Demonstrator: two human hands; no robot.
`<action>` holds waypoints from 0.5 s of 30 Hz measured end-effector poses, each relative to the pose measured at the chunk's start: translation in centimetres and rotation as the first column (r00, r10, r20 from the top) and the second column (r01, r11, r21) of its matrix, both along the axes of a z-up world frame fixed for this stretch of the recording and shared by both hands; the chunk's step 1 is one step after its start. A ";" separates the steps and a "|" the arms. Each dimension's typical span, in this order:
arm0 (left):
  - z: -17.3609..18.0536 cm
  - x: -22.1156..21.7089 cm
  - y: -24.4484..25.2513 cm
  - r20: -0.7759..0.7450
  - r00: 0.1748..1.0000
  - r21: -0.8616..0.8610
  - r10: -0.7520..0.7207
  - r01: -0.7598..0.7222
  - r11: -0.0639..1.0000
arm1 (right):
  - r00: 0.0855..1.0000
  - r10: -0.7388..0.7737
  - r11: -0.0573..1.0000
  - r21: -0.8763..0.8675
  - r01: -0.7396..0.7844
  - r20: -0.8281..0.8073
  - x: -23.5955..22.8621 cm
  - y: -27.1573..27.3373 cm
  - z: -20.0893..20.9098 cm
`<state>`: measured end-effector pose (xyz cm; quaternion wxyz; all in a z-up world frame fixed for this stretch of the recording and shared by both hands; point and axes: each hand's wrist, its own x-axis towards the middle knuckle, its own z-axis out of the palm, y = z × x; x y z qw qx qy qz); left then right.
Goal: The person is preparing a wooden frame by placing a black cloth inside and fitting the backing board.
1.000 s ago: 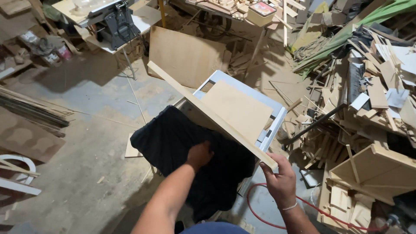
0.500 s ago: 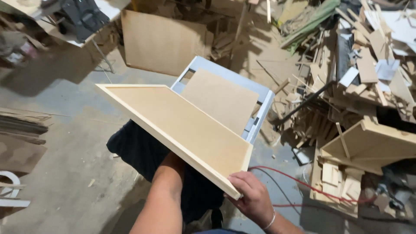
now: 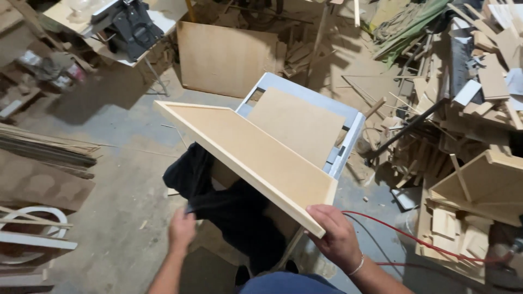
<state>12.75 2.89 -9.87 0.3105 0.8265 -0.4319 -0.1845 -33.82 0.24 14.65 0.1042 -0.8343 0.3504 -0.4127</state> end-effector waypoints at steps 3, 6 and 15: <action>-2.0 9.0 2.7 0.042 0.938 0.002 0.343 -0.344 0.939 | 0.999 0.051 0.996 -0.073 -0.052 -0.017 1.2 1.1 -0.8; -0.2 15.2 5.9 0.030 0.824 -0.379 0.566 -0.515 0.769 | 0.991 0.126 0.990 -0.063 -0.129 -0.049 2.2 2.5 -2.0; 6.4 22.9 11.1 -0.067 0.675 -0.612 0.734 -0.609 0.504 | 0.924 0.259 0.966 0.078 -0.247 -0.282 3.6 5.6 -14.3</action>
